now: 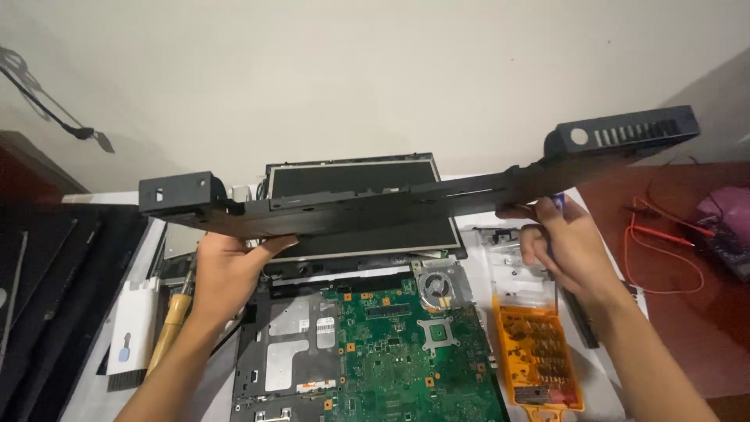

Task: Disassembling a laptop by removing internal screws, disconnecting cables, and prying the internal frame away from the motherboard.

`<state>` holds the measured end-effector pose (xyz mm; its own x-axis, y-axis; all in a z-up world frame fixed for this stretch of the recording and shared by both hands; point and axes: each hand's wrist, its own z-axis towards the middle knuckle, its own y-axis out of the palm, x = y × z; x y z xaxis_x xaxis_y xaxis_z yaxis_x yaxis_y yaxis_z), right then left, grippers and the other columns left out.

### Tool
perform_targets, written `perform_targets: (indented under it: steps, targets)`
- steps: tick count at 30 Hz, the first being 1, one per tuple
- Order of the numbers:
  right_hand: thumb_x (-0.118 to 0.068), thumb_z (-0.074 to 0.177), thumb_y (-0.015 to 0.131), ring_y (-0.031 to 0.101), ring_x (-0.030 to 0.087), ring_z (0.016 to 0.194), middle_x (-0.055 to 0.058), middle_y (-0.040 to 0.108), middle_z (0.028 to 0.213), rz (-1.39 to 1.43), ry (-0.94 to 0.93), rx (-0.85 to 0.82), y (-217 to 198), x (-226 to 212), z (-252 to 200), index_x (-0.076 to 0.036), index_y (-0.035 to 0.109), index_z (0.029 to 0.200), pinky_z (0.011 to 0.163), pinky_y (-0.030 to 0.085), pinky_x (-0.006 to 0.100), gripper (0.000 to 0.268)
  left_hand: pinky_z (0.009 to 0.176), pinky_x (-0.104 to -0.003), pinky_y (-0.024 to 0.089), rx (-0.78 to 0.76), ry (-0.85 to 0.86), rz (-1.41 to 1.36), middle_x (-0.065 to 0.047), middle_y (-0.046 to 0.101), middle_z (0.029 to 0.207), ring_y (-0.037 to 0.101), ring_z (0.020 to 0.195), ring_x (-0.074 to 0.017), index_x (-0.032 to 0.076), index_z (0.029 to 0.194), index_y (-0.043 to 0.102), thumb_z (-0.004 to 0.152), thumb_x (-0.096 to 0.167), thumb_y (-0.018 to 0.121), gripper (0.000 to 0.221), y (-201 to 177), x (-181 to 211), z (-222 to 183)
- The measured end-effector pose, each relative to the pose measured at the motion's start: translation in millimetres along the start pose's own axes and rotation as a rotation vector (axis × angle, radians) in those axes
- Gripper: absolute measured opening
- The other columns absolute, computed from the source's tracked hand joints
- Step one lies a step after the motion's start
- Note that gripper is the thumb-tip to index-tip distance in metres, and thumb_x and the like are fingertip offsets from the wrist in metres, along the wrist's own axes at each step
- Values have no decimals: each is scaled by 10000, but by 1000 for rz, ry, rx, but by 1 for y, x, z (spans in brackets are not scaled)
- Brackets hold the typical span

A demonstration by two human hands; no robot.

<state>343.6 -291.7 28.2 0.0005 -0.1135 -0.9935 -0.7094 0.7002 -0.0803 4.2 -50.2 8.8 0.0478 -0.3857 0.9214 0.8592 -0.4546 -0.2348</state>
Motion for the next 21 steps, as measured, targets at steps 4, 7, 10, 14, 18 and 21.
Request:
perform_targets:
  steps: [4, 7, 10, 14, 18, 21]
  targets:
    - [-87, 1016, 499, 340, 173, 280, 349, 712, 846, -60, 25, 19, 1, -12, 1, 71, 441, 903, 403, 283, 247, 203, 893, -241, 519, -10, -143, 33, -16, 810, 1035, 697, 969, -87, 62, 1064, 817, 773, 106, 835, 295, -7, -9, 3]
    - [-214, 1003, 630, 365, 136, 478, 35, 485, 576, -424, 91, 151, 4, -27, -17, -107, 546, 854, 484, 265, 286, 202, 667, -255, 497, -64, -225, -8, -25, 749, 873, 615, 770, -104, 24, 957, 804, 828, 141, 818, 175, -15, -14, 4]
    - [-155, 1034, 618, 433, 156, 586, 80, 513, 703, -359, 123, 198, 1, -24, -21, -67, 571, 963, 522, 314, 284, 122, 641, -334, 651, -64, -342, 15, 38, 321, 680, 404, 629, -85, 132, 664, 366, 827, 241, 845, 518, -20, -21, 4]
    - [-265, 1074, 641, 414, 107, 531, 0, 382, 674, -335, 211, 259, -3, -21, -36, -132, 527, 890, 492, 305, 243, 254, 487, -288, 580, -163, -401, -176, -53, 640, 710, 527, 579, -98, -34, 925, 748, 873, 110, 785, 158, -26, -4, -7]
    - [-293, 1000, 633, 219, 133, 384, 6, 223, 549, -281, 290, 166, -30, 30, -57, -105, 371, 737, 361, 98, 316, 415, 444, -294, 287, -154, -551, -34, -18, 460, 589, 395, 525, -119, 70, 674, 538, 869, 252, 823, 390, -38, 21, -46]
    - [-212, 987, 635, 426, 291, 652, 176, 486, 794, -346, 539, 236, 0, 0, -103, -31, 543, 1014, 599, 285, 403, 205, 423, -314, 166, -197, -646, 204, -48, 391, 461, 299, 425, -133, 55, 531, 473, 834, 346, 870, 579, -47, 25, -88]
